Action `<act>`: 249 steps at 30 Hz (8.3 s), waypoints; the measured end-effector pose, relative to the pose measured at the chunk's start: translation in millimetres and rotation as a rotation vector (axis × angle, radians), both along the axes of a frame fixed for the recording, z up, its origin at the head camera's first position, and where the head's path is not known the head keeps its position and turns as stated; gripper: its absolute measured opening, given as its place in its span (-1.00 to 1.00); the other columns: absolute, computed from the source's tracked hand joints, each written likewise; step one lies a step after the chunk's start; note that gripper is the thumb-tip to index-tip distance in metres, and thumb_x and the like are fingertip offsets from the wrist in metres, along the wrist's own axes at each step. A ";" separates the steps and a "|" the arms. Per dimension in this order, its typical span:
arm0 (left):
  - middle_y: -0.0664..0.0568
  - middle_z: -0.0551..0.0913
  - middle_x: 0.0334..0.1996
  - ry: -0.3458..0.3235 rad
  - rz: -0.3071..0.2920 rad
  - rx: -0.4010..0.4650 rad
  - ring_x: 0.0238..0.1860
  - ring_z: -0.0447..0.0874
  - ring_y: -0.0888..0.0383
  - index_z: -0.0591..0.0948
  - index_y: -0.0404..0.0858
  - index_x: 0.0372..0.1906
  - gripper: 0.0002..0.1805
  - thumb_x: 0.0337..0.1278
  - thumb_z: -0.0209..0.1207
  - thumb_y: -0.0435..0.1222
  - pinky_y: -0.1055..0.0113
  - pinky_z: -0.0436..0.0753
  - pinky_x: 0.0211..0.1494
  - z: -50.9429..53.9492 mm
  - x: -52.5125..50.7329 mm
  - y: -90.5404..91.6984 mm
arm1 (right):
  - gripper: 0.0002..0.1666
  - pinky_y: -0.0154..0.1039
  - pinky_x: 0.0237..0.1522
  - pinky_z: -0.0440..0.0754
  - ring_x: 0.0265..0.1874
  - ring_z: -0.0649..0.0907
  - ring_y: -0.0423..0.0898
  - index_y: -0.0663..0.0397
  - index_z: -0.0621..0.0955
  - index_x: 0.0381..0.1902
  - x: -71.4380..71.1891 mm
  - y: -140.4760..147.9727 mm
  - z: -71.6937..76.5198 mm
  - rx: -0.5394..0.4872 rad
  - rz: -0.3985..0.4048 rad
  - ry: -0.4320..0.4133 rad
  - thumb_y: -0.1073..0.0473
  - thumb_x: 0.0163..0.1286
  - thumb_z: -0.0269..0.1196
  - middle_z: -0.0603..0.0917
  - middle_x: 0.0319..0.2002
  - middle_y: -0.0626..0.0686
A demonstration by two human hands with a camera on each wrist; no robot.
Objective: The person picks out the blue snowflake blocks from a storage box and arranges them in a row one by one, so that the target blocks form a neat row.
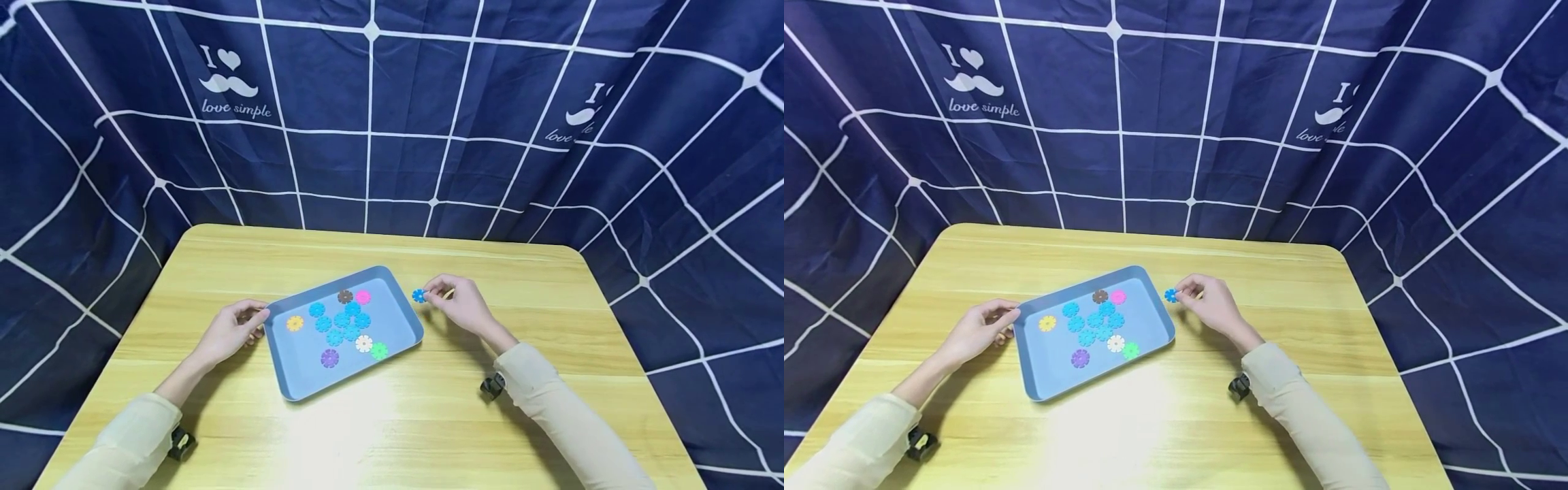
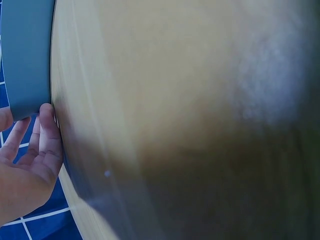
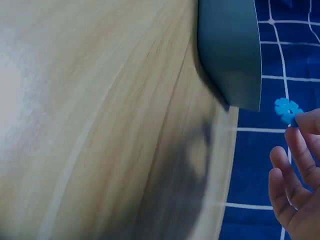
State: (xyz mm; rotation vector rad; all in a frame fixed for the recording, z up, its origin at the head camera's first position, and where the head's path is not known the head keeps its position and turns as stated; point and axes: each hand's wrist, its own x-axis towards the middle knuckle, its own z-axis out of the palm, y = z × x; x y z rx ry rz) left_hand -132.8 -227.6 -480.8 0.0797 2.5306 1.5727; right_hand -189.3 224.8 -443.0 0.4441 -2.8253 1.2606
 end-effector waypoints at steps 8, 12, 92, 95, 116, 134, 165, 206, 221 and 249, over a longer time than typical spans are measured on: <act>-0.22 0.73 -0.21 -0.004 -0.001 0.002 -0.38 0.70 0.23 0.55 -0.51 0.28 -0.56 0.60 0.14 -0.22 0.35 0.78 -0.33 2.2 0.2 0.7 | -0.89 -0.38 -0.32 0.67 -0.36 0.69 -0.12 0.17 0.77 -0.17 -13.2 10.0 -12.3 -0.096 -0.064 -0.097 0.26 0.37 0.44 0.83 -0.27 0.15; -0.22 0.73 -0.20 -0.001 -0.006 0.000 -0.37 0.70 0.24 0.54 -0.51 0.27 -0.56 0.60 0.14 -0.23 0.35 0.78 -0.33 3.6 0.9 1.5 | -0.86 -0.30 -0.42 0.70 -0.41 0.70 0.00 0.24 0.76 -0.15 -19.6 13.5 -18.6 -0.139 -0.076 -0.150 0.29 0.38 0.42 0.81 -0.24 0.28; -0.17 0.73 -0.30 0.000 -0.042 0.003 -0.39 0.68 0.24 0.55 -0.50 0.26 -0.59 0.62 0.12 -0.24 0.35 0.74 -0.36 3.7 0.5 -1.3 | -0.64 -0.25 -0.32 0.76 -0.37 0.72 -0.02 0.39 0.67 0.12 -34.6 -4.3 13.1 -0.121 -0.006 -0.371 0.26 0.48 0.32 0.74 -0.10 0.38; -0.17 0.73 -0.30 -0.006 -0.040 0.003 -0.39 0.68 0.23 0.56 -0.50 0.26 -0.59 0.62 0.12 -0.24 0.35 0.75 -0.36 4.2 0.5 -0.9 | -0.65 -0.20 -0.26 0.79 -0.32 0.76 0.08 0.36 0.68 0.11 -27.9 -11.9 21.0 -0.136 0.005 -0.366 0.25 0.47 0.34 0.74 -0.02 0.43; -0.18 0.73 -0.29 -0.008 -0.053 -0.003 -0.39 0.68 0.21 0.55 -0.49 0.25 -0.59 0.62 0.11 -0.23 0.34 0.75 -0.36 5.5 -1.3 -1.7 | -0.65 -0.30 -0.37 0.70 -0.28 0.71 0.35 0.34 0.71 0.13 -8.5 -62.0 14.1 -0.061 0.228 -0.299 0.28 0.44 0.37 0.79 -0.20 0.19; -0.16 0.73 -0.29 -0.014 -0.038 -0.006 -0.39 0.69 0.22 0.55 -0.50 0.26 -0.58 0.61 0.12 -0.22 0.35 0.76 -0.35 5.7 -0.2 -0.9 | -0.69 -0.28 -0.37 0.77 -0.39 0.77 -0.02 0.21 0.73 0.06 -4.8 -91.8 -7.4 0.011 0.259 -0.315 0.22 0.41 0.43 0.79 -0.22 0.09; -0.18 0.74 -0.24 -0.041 -0.033 -0.001 -0.38 0.71 0.22 0.52 -0.51 0.31 -0.54 0.62 0.11 -0.21 0.36 0.76 -0.31 6.2 0.3 0.0 | -0.74 -0.39 -0.28 0.64 -0.34 0.62 -0.21 0.12 0.80 -0.04 -5.6 -105.1 -27.3 0.167 0.265 -0.266 0.24 0.31 0.50 0.75 -0.27 -0.04; -0.15 0.74 -0.27 -0.023 -0.066 0.037 -0.38 0.69 0.21 0.55 -0.50 0.27 -0.59 0.61 0.12 -0.26 0.34 0.74 -0.36 4.8 -1.3 -3.1 | -0.90 -0.38 -0.41 0.67 -0.48 0.63 -0.19 0.18 0.72 -0.13 -3.4 -105.0 -20.2 0.086 0.272 -0.291 0.33 0.42 0.39 0.72 -0.32 0.07; -0.12 0.75 -0.29 -0.020 -0.063 0.018 -0.39 0.69 0.22 0.56 -0.49 0.27 -0.59 0.62 0.12 -0.24 0.35 0.73 -0.36 4.5 0.7 -4.4 | -0.83 -0.16 -0.44 0.79 -0.43 0.71 0.01 0.27 0.69 -0.08 2.7 -96.3 -9.2 -0.082 0.240 -0.368 0.36 0.40 0.37 0.71 -0.31 0.09; -0.21 0.76 -0.26 -0.009 -0.049 -0.011 -0.38 0.69 0.22 0.58 -0.49 0.26 -0.60 0.61 0.12 -0.26 0.35 0.75 -0.35 7.1 2.9 0.0 | -0.78 -0.23 -0.35 0.73 -0.43 0.70 0.04 0.31 0.69 -0.03 0.8 -37.4 17.9 -0.187 0.103 -0.283 0.31 0.42 0.37 0.73 -0.30 0.07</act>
